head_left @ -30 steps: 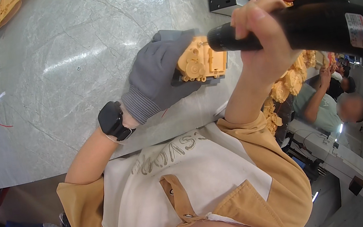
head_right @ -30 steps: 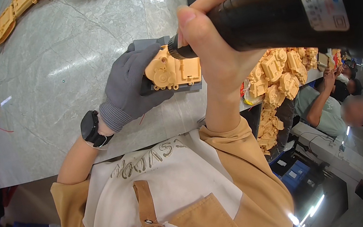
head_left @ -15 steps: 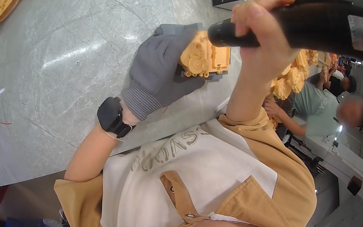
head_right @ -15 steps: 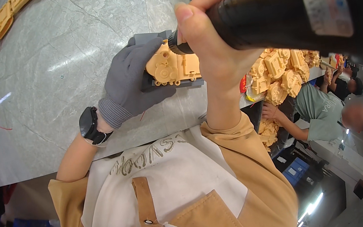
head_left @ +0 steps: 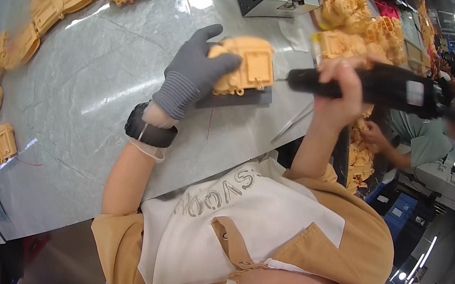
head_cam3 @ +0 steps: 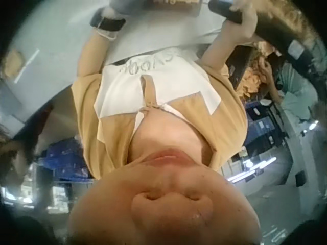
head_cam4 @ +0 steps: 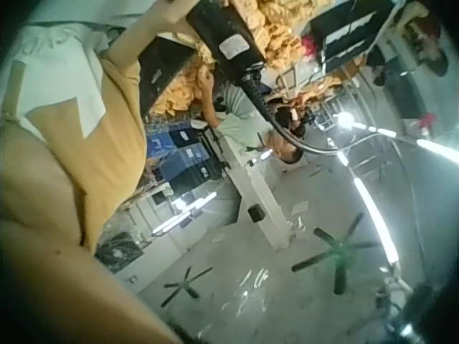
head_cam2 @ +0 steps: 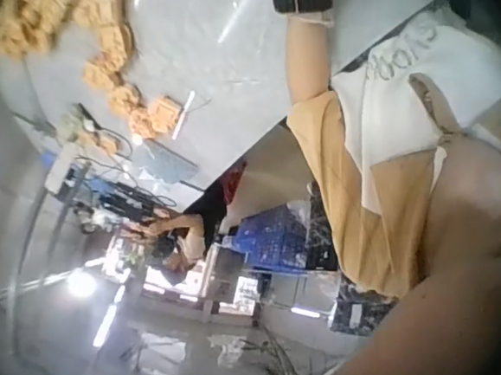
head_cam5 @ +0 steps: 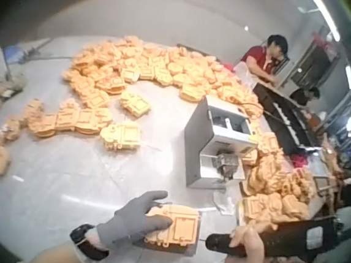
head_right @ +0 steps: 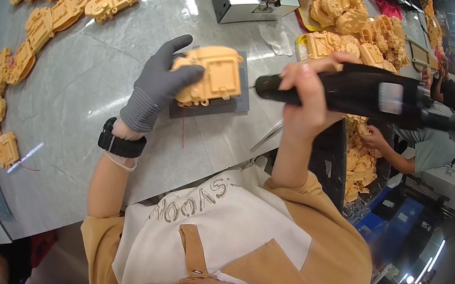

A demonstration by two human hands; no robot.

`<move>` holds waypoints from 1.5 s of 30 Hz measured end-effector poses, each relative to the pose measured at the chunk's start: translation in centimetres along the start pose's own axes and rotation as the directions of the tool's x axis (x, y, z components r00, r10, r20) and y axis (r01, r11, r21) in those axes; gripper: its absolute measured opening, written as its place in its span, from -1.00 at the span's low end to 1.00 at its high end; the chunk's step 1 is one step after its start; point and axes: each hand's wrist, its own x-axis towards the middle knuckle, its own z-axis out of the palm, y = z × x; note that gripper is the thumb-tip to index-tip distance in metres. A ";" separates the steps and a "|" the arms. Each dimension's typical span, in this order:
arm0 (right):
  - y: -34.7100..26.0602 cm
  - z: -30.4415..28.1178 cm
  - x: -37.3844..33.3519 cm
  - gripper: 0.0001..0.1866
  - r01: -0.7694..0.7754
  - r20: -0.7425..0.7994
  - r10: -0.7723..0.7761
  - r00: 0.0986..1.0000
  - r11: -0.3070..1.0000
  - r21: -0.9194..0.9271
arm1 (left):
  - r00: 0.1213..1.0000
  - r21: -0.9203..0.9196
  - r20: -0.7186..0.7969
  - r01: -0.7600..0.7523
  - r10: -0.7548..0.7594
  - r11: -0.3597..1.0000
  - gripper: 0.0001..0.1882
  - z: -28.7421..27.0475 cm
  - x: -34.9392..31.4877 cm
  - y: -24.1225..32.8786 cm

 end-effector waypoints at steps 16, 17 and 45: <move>2.5 -1.1 -2.9 -0.51 0.048 0.097 -0.033 0.995 0.986 -0.160 | 0.175 -0.403 -0.841 -0.835 -0.512 0.375 -0.66 -14.8 -40.0 -13.1; 2.7 -0.7 -3.0 -0.51 0.069 0.120 -0.049 0.992 0.982 -0.175 | 0.063 -0.359 -0.766 -0.868 -0.640 0.344 -0.65 -12.0 -39.1 -13.3; 2.6 -2.6 -2.5 -0.52 -0.035 0.070 0.040 0.997 0.997 -0.074 | 0.866 0.720 0.092 -0.398 0.491 0.568 -0.17 -6.0 -8.4 6.3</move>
